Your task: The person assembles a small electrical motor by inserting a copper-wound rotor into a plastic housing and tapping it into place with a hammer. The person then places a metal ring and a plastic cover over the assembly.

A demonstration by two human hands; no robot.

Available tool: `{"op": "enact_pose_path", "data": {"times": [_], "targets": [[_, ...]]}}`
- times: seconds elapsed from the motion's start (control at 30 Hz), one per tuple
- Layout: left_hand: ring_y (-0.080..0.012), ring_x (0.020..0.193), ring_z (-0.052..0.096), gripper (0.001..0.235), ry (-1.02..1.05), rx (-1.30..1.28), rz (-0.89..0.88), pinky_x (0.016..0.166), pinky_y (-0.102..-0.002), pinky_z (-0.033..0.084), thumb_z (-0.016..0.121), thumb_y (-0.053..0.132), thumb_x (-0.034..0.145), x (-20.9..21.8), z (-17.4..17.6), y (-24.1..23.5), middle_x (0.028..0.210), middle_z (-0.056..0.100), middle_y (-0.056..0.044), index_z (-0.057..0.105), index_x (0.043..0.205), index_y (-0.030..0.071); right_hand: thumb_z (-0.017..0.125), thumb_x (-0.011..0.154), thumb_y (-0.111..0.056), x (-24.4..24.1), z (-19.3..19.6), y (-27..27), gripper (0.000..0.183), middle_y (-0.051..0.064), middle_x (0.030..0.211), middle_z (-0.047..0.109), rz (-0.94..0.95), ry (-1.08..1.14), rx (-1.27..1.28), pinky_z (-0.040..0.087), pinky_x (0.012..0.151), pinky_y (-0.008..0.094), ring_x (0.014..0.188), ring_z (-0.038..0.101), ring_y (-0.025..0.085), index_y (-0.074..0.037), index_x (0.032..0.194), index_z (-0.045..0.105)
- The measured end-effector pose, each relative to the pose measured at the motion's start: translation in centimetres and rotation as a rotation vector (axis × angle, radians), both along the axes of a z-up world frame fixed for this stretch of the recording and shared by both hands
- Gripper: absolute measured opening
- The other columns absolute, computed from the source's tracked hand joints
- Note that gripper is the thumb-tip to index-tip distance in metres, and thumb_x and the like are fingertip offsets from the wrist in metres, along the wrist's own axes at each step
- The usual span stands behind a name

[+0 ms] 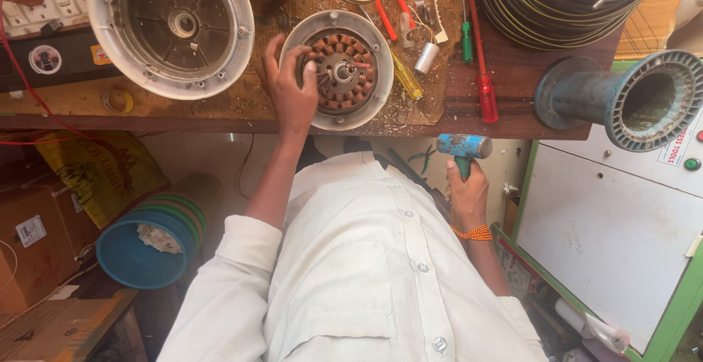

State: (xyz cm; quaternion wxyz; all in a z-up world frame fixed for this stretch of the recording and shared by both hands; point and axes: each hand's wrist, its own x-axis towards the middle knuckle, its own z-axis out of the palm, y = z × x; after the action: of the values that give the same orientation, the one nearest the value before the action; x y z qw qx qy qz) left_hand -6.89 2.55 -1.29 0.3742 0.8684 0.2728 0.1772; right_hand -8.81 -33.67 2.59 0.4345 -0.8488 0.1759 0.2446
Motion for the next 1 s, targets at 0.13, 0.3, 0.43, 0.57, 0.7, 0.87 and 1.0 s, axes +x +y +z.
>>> {"op": "enact_pose_path", "data": {"times": [0.13, 0.3, 0.43, 0.57, 0.7, 0.87, 1.0], "targets": [[-0.0259, 0.121, 0.061, 0.046, -0.467, -0.334, -0.475, 0.107, -0.039, 0.045, 0.049, 0.039, 0.113, 2.5, 0.0, -0.2, 0.118, 0.069, -0.014, 0.074, 0.109, 0.0, 0.071, 0.097, -0.026, 1.1, 0.2, 1.6, 0.035, 0.016, 0.079, 0.068, 0.31, -0.314, -0.244, 0.053, 0.067, 0.039, 0.07, 0.067, 0.024, 0.004, 0.113, 0.067], [-0.0112, 0.061, 0.035, 0.067, -0.284, -0.693, -0.45, 0.06, -0.031, 0.026, 0.04, 0.051, 0.115, 6.5, -3.1, -2.4, 0.063, 0.036, -0.002, 0.043, 0.071, 0.0, 0.07, 0.094, -0.028, 3.6, 6.8, 4.1, 0.039, 0.019, 0.085, 0.072, 0.476, -0.395, -0.018, 0.055, 0.071, 0.04, 0.075, 0.072, 0.029, 0.005, 0.115, 0.067], [-0.0089, 0.053, 0.034, 0.071, -0.334, -0.795, -0.389, 0.054, -0.032, 0.024, 0.038, 0.049, 0.111, 6.6, -3.5, -2.2, 0.053, 0.036, 0.002, 0.041, 0.057, 0.003, 0.062, 0.108, -0.021, 5.3, 12.4, 5.5, 0.023, 0.023, 0.106, 0.072, 0.73, -1.047, 0.057, 0.058, 0.084, 0.04, 0.096, 0.073, 0.035, -0.003, 0.122, 0.064], [-0.0123, 0.054, 0.036, 0.06, -0.406, -0.688, -0.427, 0.055, -0.032, 0.028, 0.047, 0.038, 0.11, 5.6, -1.7, -2.8, 0.057, 0.04, -0.001, 0.044, 0.063, 0.0, 0.066, 0.104, -0.033, 4.9, 8.7, 6.7, 0.035, 0.023, 0.097, 0.072, 0.754, -0.469, -0.205, 0.057, 0.079, 0.045, 0.091, 0.071, 0.039, -0.001, 0.118, 0.065], [-0.0123, 0.062, 0.048, 0.047, -0.478, -0.698, -0.253, 0.058, -0.029, 0.041, 0.047, 0.03, 0.109, 5.3, 0.7, -5.2, 0.07, 0.05, -0.002, 0.058, 0.076, 0.0, 0.065, 0.1, -0.032, 3.3, 1.9, 5.5, 0.052, 0.03, 0.104, 0.07, 0.773, -0.43, -0.204, 0.054, 0.08, 0.051, 0.092, 0.068, 0.046, 0.006, 0.135, 0.06], [-0.0072, 0.063, 0.045, 0.04, -0.512, -1.013, -0.18, 0.056, -0.026, 0.042, 0.05, 0.033, 0.11, 5.3, 2.8, -4.8, 0.075, 0.047, 0.0, 0.051, 0.081, 0.006, 0.063, 0.104, -0.031, 2.5, 1.8, 2.2, 0.037, 0.019, 0.089, 0.072, 0.558, -0.222, -0.055, 0.057, 0.075, 0.044, 0.08, 0.072, 0.03, -0.001, 0.125, 0.061], [-0.0164, 0.054, 0.051, 0.032, -0.769, -1.355, 0.193, 0.053, -0.034, 0.049, 0.05, 0.035, 0.097, 3.1, 8.6, -0.7, 0.069, 0.052, -0.002, 0.056, 0.076, 0.011, 0.065, 0.099, -0.025, 6.0, 5.7, 4.3, 0.04, 0.01, 0.093, 0.066, 0.364, -0.315, 0.188, 0.052, 0.057, 0.036, 0.067, 0.064, 0.019, 0.002, 0.126, 0.055]]}}
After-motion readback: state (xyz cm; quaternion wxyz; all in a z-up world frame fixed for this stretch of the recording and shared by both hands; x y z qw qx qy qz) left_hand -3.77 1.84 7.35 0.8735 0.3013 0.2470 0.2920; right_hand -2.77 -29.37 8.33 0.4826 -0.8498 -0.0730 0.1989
